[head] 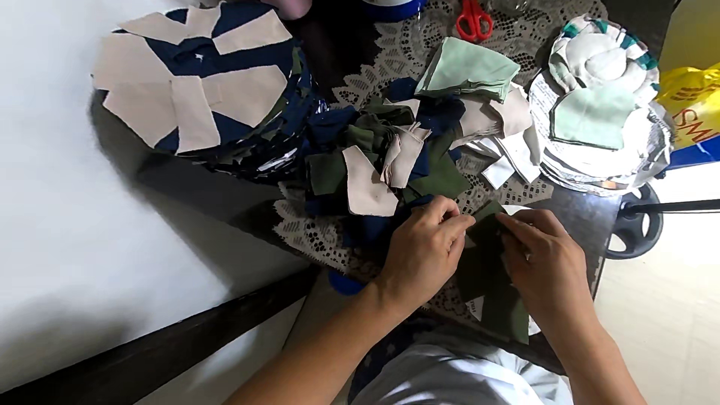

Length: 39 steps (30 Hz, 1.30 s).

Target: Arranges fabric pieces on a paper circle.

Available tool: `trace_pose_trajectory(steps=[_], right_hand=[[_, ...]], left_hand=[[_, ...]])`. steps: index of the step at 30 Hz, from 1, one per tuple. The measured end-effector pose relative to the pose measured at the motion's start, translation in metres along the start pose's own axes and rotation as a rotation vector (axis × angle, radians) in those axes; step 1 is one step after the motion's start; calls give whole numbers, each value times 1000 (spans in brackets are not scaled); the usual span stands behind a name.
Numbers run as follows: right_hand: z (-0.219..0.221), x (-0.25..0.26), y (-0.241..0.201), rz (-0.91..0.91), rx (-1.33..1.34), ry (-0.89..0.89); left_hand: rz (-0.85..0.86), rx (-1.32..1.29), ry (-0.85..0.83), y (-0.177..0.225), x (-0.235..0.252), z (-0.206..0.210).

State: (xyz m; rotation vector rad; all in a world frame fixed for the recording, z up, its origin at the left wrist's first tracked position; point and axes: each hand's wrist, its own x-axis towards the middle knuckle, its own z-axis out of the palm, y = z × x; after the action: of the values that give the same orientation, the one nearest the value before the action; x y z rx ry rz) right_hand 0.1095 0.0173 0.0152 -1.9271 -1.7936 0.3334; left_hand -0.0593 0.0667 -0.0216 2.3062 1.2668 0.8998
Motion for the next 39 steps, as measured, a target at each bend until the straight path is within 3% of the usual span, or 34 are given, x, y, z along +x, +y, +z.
trace_pose_trajectory(steps=[39], right_hand=[[-12,-4,9,-5,-43,14]], left_hand=[[-59,-27,6,4,5,-4]])
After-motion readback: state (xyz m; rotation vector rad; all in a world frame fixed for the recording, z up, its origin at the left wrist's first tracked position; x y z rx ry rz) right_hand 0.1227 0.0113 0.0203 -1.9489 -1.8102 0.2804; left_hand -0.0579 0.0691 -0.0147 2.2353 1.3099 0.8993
